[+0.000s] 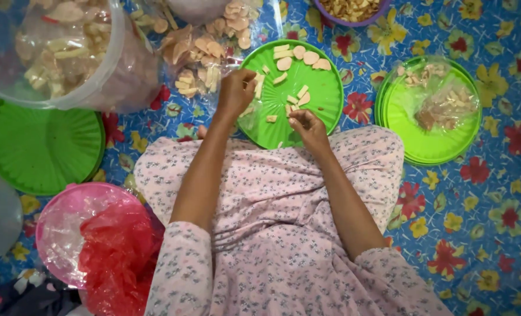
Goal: Arranging small food slices on a green plastic plate
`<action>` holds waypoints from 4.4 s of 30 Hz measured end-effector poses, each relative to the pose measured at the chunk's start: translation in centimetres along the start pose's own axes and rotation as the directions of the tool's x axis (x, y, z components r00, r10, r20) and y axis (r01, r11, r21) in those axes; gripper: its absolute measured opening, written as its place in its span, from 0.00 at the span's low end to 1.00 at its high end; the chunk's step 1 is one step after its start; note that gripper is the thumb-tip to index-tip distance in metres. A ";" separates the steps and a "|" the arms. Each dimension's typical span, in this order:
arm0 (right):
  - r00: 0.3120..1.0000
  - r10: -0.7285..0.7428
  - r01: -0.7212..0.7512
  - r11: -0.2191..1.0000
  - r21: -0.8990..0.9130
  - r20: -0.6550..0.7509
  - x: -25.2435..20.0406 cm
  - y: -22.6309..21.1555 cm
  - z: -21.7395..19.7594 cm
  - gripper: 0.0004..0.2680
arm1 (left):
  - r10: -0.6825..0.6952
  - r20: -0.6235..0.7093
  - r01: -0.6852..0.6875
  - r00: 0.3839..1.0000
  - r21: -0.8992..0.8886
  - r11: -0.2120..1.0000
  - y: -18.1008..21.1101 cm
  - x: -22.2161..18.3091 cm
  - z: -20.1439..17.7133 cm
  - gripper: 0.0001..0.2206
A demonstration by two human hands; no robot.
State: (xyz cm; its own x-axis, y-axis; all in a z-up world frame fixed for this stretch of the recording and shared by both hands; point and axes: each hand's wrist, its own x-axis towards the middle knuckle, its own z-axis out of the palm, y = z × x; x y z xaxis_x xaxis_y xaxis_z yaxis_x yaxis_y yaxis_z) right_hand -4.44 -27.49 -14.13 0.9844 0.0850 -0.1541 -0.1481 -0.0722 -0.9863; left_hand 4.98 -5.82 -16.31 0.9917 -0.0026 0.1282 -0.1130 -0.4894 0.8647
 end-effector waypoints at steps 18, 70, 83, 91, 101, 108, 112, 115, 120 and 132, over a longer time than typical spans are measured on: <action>1.000 0.028 -0.027 0.998 -0.064 0.009 0.8 1.4 -0.2 0.06 | -0.155 0.137 0.107 0.978 0.303 0.947 -2.4 -0.5 2.9 0.15; 0.991 0.123 -0.073 0.821 0.566 -0.051 0.7 4.1 -2.1 0.03 | -0.256 0.247 0.355 0.935 -0.649 0.673 4.8 -5.9 3.4 0.17; 0.979 0.092 -0.037 0.957 0.286 -0.180 1.9 6.6 -1.7 0.04 | -0.268 0.156 0.310 0.951 -0.471 0.826 3.9 -5.1 3.8 0.17; 0.988 0.033 -0.007 0.986 0.166 -0.152 1.4 3.7 -0.7 0.03 | 0.203 -0.024 -0.204 0.979 -0.039 0.978 3.8 -4.9 4.9 0.16; 0.995 -0.075 0.065 0.988 -0.141 -0.069 1.8 5.9 -1.1 0.02 | 0.153 0.223 -0.154 0.963 -0.013 0.988 4.9 -5.6 5.7 0.06; 0.996 -0.087 0.083 0.990 -0.117 -0.031 1.7 4.9 -0.8 0.02 | 0.089 0.273 -0.068 0.958 -0.085 0.994 3.9 -5.6 5.7 0.02; 0.995 -0.091 0.088 0.993 -0.083 -0.031 1.6 4.8 -0.6 0.03 | 0.107 0.255 -0.089 0.961 -0.081 0.993 4.0 -5.6 5.4 0.01; 0.995 -0.046 0.051 0.997 0.060 -0.086 0.8 3.3 -0.4 0.05 | 0.136 0.223 -0.125 0.965 -0.061 0.990 3.0 -5.5 5.7 0.01; 0.969 -0.134 0.149 0.987 0.060 -0.206 -0.3 1.6 -0.5 0.05 | 0.373 0.111 -0.385 0.921 0.124 0.915 5.3 -5.7 4.1 0.05; 0.901 -0.430 0.406 0.883 -0.235 -0.060 -1.0 2.3 -0.6 0.07 | 0.331 0.260 -0.360 0.907 0.071 0.930 4.4 -6.8 4.8 0.05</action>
State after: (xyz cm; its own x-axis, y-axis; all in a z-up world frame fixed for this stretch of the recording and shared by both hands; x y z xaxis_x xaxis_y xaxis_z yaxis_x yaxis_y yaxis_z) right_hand -5.72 -28.38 -16.24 0.9561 0.0480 0.2892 0.2914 -0.2625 -0.9199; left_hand -2.02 -12.10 -15.73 0.8777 -0.3915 0.2765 -0.4582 -0.5161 0.7237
